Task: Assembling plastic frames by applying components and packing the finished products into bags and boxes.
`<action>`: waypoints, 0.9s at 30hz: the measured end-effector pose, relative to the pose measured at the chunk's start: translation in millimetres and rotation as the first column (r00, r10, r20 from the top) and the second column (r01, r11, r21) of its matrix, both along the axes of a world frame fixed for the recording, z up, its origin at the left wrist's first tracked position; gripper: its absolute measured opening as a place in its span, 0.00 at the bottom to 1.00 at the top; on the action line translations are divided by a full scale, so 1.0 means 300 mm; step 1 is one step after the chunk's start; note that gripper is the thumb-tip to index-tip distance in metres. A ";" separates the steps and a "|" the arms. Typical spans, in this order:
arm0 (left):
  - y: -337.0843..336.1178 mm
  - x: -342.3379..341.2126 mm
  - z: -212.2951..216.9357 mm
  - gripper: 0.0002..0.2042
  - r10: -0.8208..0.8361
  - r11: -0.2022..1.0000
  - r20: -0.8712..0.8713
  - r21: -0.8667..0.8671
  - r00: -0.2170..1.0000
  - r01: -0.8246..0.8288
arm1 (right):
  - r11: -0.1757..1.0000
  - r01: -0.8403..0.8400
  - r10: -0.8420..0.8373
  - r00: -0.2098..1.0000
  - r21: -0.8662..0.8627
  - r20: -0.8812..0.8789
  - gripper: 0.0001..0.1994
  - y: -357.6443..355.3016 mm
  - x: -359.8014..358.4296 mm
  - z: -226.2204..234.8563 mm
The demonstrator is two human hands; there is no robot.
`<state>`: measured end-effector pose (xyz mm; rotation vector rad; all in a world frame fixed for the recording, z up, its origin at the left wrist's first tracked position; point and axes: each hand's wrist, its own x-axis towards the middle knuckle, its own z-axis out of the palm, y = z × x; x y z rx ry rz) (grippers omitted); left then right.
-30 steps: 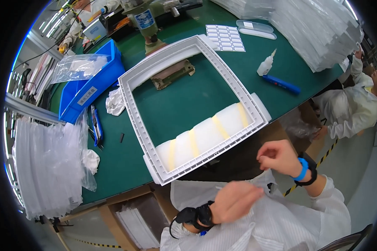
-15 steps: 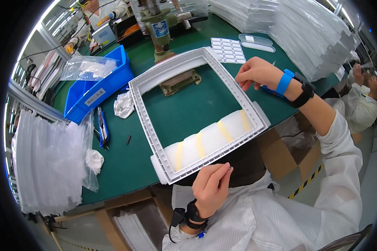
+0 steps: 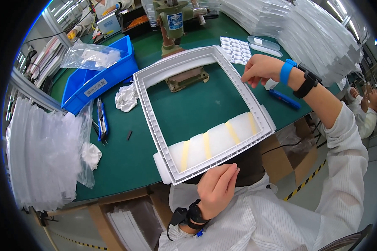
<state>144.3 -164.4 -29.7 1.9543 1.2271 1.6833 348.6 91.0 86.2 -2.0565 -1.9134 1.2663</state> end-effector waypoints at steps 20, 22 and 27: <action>-0.016 -0.018 0.011 0.12 0.100 0.995 -0.053 -0.021 0.994 -0.101 | 0.933 0.020 -0.201 0.857 -0.359 -0.474 0.16 0.024 0.102 -0.140; -0.017 -0.016 0.011 0.12 0.096 0.995 -0.062 -0.016 0.993 -0.097 | 0.940 0.031 -0.198 0.861 -0.340 -0.469 0.16 0.026 0.107 -0.155; -0.028 -0.014 0.019 0.12 0.094 0.992 0.012 -0.083 0.996 -0.092 | 0.957 0.040 -0.165 0.890 -0.287 -0.425 0.15 -0.006 0.089 -0.122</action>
